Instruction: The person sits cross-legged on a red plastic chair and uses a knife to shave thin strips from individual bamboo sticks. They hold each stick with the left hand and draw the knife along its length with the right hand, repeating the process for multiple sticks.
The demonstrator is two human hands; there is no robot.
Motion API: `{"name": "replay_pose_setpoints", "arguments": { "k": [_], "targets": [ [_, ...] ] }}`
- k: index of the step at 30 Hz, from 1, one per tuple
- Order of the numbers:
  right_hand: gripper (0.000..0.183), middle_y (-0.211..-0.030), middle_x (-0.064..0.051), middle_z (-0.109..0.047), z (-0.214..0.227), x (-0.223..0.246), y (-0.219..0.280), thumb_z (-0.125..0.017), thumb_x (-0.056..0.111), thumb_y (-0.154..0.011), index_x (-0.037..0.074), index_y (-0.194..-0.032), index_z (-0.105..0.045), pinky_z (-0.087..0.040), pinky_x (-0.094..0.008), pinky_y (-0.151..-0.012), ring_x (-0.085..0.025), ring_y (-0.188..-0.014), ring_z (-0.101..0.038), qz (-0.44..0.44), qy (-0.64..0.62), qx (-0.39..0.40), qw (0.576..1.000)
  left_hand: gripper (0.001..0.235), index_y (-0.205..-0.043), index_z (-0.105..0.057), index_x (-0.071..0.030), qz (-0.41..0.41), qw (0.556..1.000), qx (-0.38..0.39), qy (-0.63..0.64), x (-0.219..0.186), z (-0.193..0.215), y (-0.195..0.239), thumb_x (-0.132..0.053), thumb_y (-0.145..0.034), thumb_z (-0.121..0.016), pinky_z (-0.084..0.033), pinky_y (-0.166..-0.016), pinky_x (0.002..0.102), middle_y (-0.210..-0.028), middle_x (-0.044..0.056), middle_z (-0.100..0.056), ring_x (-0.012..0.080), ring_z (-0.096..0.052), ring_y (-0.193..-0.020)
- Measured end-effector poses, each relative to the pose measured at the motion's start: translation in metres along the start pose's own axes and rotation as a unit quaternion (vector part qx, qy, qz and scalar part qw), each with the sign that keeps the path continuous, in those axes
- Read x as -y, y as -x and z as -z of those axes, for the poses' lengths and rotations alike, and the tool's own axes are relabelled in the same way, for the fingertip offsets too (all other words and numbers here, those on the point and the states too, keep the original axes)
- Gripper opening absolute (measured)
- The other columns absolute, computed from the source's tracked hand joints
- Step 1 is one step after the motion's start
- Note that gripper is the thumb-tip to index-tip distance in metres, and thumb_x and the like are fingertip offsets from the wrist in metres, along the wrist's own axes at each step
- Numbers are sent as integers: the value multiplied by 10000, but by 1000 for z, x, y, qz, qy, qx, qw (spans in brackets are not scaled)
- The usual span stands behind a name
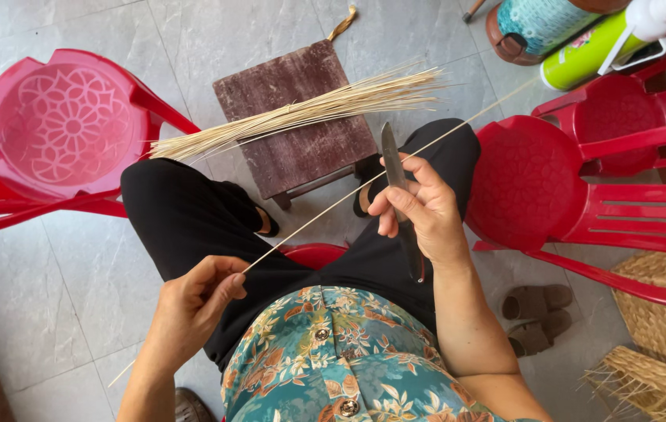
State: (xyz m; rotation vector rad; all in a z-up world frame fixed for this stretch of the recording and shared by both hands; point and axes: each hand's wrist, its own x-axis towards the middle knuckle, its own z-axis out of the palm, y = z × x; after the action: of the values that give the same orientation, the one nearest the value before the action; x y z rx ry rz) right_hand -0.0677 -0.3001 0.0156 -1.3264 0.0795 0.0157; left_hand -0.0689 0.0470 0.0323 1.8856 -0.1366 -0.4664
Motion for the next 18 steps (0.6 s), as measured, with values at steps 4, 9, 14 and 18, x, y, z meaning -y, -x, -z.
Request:
{"name": "replay_pose_setpoints", "arguments": {
  "k": [4,9,14,18],
  "targets": [
    [402,-873,-152,-720,-8,1,4,-594,103,-1039,10,-1416,-494,-532,-243,-552,-144,-627,-676,-5,12,12,1000,229,-1128,-727,-27,-29,999,37,-18,-16,-16,-17,-145,-941,-668,-496,-555,223,-666,1,-675,43,-612,-640],
    [420,-871,-139,-726,-5,4,4,-590,108,-1027,14,-1425,-496,-532,-247,-541,-137,-620,-677,-5,27,12,1000,197,-1083,-750,-51,-10,995,65,-70,-28,-32,-38,-164,-942,-674,-479,-503,238,-592,15,-626,61,-590,-545],
    [399,-893,-146,-722,16,10,2,-604,125,-1039,6,-1410,-518,-525,-248,-551,-136,-635,-664,16,12,-50,999,185,-1061,-756,-42,-23,996,44,-69,-21,-20,-34,-156,-943,-673,-482,-511,237,-594,28,-622,66,-582,-552],
    [389,-891,-149,-723,37,14,1,-614,131,-1037,8,-1397,-532,-512,-246,-538,-143,-628,-665,43,22,-88,995,176,-1038,-761,-37,-12,997,32,-70,-9,-6,-26,-144,-929,-672,-502,-515,234,-622,17,-666,64,-607,-565]
  ]
}}
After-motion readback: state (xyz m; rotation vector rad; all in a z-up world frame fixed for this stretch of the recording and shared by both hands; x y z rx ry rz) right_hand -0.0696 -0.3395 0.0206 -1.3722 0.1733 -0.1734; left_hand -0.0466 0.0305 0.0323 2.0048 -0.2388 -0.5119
